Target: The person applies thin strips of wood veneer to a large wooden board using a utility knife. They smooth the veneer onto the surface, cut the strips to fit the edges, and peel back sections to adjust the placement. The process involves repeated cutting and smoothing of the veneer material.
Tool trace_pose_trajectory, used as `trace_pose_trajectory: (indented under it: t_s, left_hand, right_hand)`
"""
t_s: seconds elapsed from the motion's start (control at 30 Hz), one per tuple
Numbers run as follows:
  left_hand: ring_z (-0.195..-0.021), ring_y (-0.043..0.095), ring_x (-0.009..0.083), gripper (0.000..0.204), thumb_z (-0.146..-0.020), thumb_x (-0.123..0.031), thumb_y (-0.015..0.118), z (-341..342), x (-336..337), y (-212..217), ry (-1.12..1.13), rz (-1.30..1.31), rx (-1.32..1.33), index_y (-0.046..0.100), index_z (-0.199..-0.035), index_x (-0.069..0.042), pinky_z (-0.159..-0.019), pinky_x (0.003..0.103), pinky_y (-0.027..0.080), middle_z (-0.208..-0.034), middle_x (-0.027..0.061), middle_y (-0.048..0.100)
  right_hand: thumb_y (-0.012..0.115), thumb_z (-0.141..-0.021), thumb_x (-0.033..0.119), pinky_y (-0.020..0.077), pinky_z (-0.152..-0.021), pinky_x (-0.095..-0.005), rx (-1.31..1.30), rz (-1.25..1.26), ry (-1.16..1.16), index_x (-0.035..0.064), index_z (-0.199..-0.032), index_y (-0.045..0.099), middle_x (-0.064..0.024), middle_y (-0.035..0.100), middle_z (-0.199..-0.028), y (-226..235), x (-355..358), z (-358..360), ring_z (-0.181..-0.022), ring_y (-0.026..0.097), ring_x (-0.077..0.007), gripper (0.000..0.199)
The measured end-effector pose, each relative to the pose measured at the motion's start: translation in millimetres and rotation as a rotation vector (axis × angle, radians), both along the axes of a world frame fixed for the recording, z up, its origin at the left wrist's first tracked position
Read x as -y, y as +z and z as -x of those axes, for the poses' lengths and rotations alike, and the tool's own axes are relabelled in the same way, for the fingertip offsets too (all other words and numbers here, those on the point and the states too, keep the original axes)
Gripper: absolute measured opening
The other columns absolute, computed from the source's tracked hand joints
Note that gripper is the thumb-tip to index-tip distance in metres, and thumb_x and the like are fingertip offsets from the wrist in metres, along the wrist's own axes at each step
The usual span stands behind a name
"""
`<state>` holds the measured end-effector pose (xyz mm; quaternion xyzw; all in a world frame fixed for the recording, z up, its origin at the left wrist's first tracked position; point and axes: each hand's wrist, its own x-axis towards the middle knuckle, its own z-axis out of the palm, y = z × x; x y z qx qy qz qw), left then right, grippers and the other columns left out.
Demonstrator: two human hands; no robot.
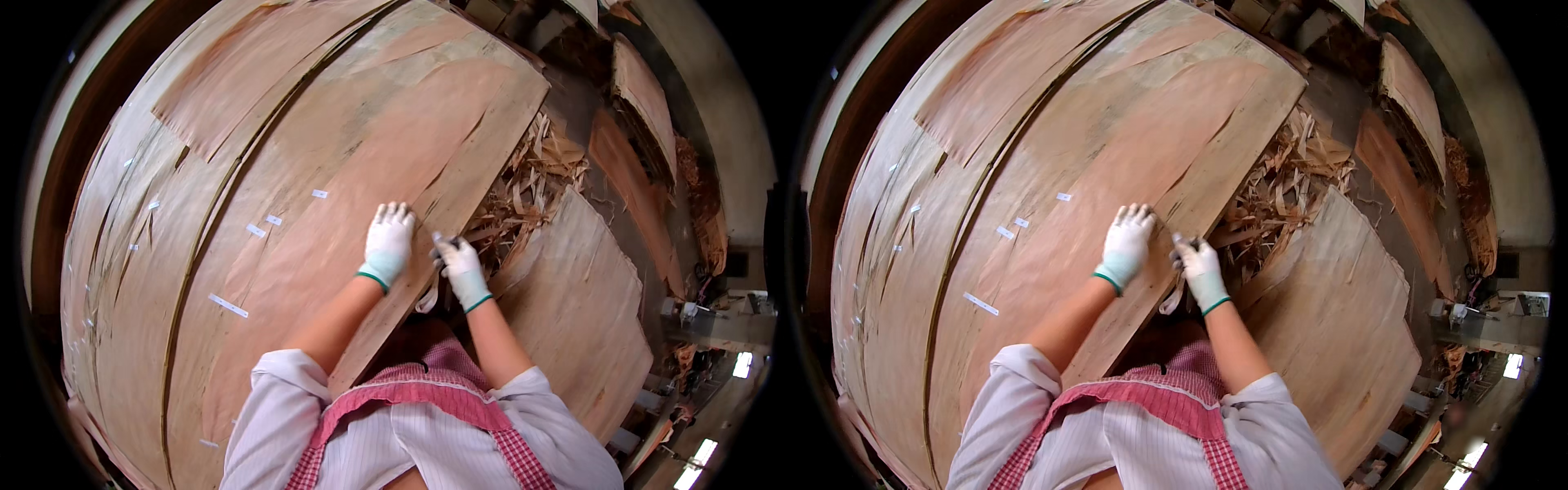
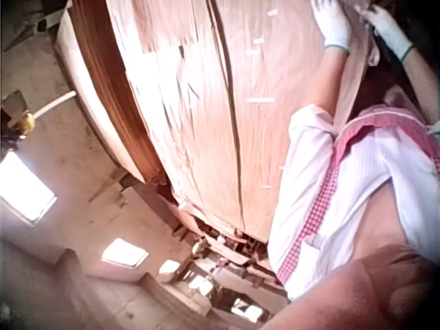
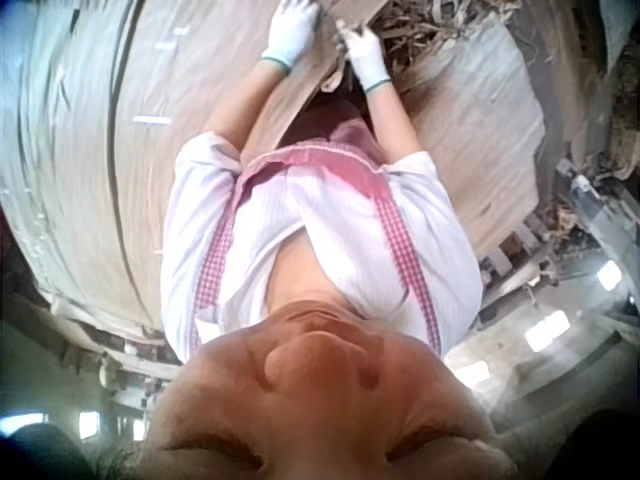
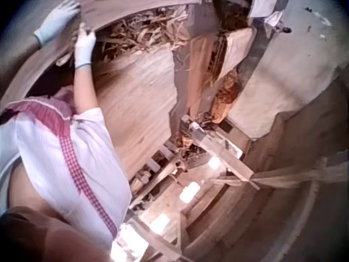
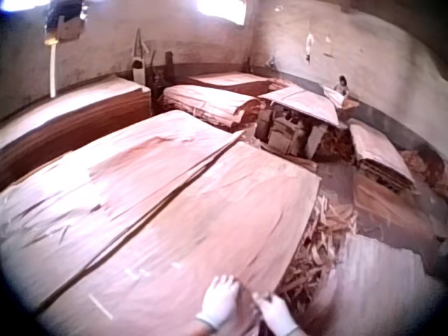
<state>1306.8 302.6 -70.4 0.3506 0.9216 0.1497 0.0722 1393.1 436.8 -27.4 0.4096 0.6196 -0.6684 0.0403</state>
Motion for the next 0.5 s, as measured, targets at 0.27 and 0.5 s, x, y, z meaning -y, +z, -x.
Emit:
trace_pose_trajectory:
  t_s: [0.27, 0.5]
  left_hand:
    - [-0.134, 0.036, 0.0365, 0.089, -0.071, -0.031, 0.078, -34.3, -68.5, 60.6, -0.232, -0.563, 0.831, 0.033, -0.142, 0.0, -0.11, 0.038, 0.031, -0.142, 0.0236, 0.039]
    - [-0.103, 0.058, 0.0306, 0.055, -0.074, -0.015, 0.075, -47.5, -206.8, 69.0, 0.106, -0.894, 1.008, 0.052, -0.121, 0.001, -0.093, 0.033, 0.044, -0.111, 0.0157, 0.059]
  right_hand:
    - [0.062, -0.093, 0.031, 0.0385, -0.053, -0.0199, -0.3, 0.079, 0.018, 0.0102, -0.101, 0.058, 0.0005, 0.066, -0.084, 76.1, -131.9, -0.5, -0.068, 0.059, -0.0071, 0.023]
    - [0.061, -0.094, 0.03, 0.0383, -0.054, -0.0186, -0.424, 0.146, 0.109, 0.0094, -0.099, 0.059, 0.0004, 0.065, -0.082, 115.0, -232.0, 6.7, -0.066, 0.057, -0.0063, 0.022]
